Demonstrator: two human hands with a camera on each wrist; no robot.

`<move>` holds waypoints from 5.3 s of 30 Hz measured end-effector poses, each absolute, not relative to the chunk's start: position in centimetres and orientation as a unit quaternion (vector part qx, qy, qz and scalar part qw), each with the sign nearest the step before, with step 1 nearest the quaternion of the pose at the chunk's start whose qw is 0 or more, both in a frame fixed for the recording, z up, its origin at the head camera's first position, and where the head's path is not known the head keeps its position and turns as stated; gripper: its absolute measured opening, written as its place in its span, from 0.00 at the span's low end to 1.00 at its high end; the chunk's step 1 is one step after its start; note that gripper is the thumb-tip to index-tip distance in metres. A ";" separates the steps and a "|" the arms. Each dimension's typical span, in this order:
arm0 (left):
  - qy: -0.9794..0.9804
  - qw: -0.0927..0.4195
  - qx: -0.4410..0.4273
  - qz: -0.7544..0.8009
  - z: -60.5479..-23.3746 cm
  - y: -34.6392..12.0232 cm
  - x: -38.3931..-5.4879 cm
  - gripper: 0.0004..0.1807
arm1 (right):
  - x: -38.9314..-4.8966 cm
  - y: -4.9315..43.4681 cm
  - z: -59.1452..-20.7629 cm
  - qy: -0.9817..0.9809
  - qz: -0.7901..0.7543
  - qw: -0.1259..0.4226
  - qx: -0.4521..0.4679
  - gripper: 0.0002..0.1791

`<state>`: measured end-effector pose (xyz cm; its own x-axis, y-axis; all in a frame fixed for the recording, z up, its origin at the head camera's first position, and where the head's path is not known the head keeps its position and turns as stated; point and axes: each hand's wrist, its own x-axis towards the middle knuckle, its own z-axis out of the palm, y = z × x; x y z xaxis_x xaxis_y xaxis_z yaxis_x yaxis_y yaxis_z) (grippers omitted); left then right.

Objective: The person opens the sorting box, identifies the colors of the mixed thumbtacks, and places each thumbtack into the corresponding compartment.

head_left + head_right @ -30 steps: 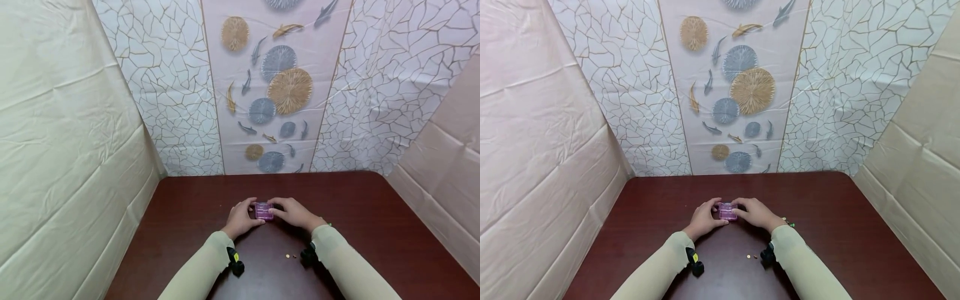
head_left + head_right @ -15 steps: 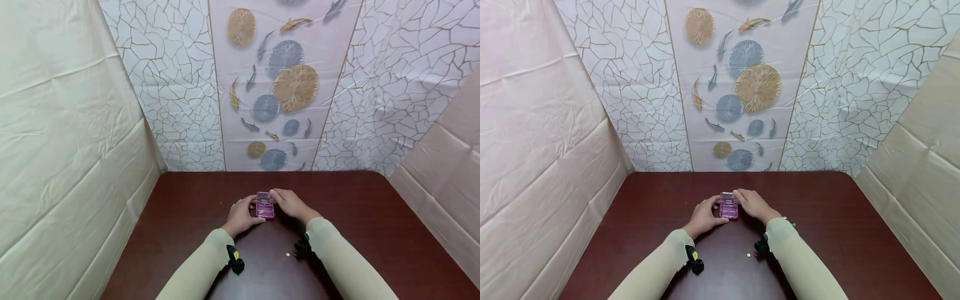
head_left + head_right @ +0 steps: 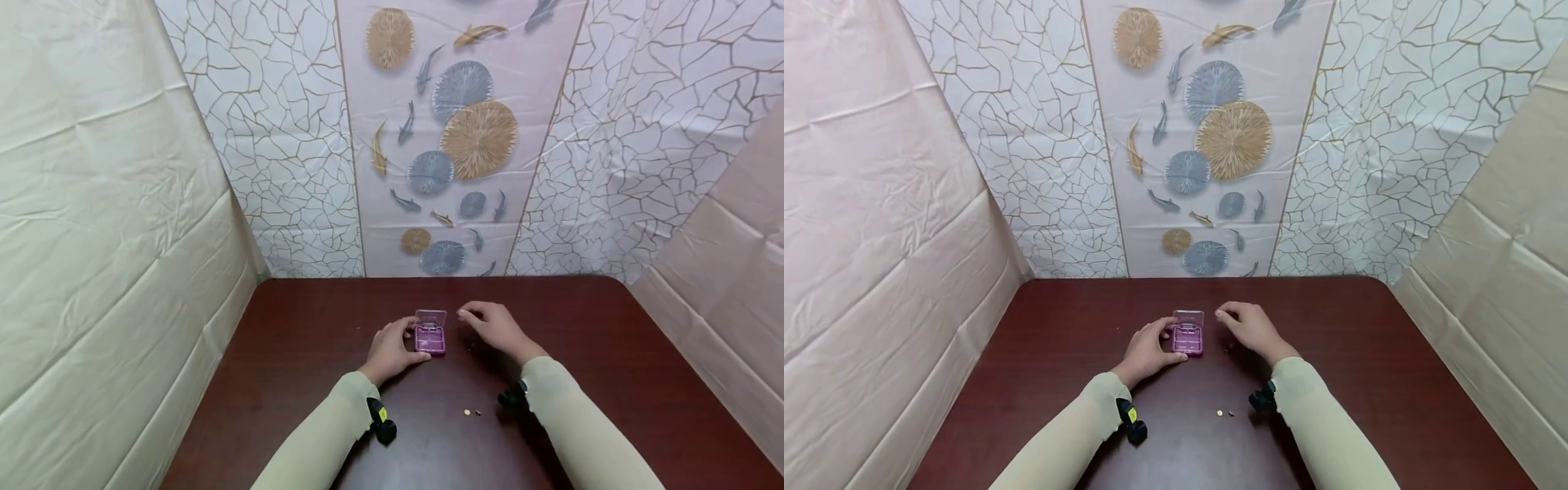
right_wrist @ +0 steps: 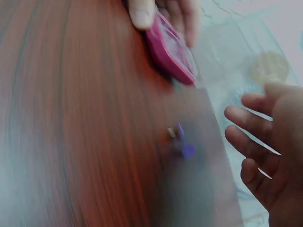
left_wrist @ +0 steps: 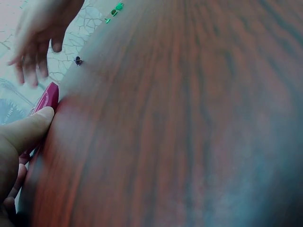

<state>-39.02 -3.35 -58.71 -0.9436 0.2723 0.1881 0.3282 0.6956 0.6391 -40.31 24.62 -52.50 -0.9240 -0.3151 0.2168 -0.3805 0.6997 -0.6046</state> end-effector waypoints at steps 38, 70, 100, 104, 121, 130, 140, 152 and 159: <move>-0.920 0.044 -0.167 -0.351 -58.5 -3.6 -38.9 0.48 | -37.3 27.7 -53.0 -0.948 0.191 0.030 0.251 0.05; -0.921 0.053 -0.174 -0.345 -58.5 -3.6 -38.5 0.47 | -38.2 21.8 -51.8 -0.949 0.156 0.097 0.255 0.03; -0.922 0.055 -0.180 -0.339 -58.3 -3.6 -38.5 0.45 | -39.7 17.2 -52.4 -0.939 0.155 0.140 0.274 0.06; -0.922 0.055 -0.182 -0.338 -58.6 -3.6 -38.6 0.45 | -39.8 16.9 -52.8 -0.939 0.137 0.147 0.279 0.05; -0.922 0.053 -0.181 -0.338 -58.6 -3.6 -38.7 0.45 | -40.3 15.7 -53.1 -0.943 0.092 0.150 0.282 0.05; -0.923 0.053 -0.179 -0.337 -58.8 -3.6 -38.7 0.44 | -40.2 15.6 -52.9 -0.945 0.093 0.149 0.278 0.04; -0.923 0.050 -0.186 -0.334 -58.2 -3.7 -38.3 0.46 | -40.3 15.6 -53.2 -0.945 0.087 0.153 0.277 0.04; -0.919 0.067 -0.195 -0.338 -59.2 -3.7 -38.5 0.45 | -39.6 18.3 -52.8 -0.929 0.191 0.165 0.272 0.03; -0.919 0.066 -0.189 -0.339 -59.1 -3.6 -38.7 0.45 | -39.2 21.9 -52.5 -0.920 0.255 0.163 0.250 0.02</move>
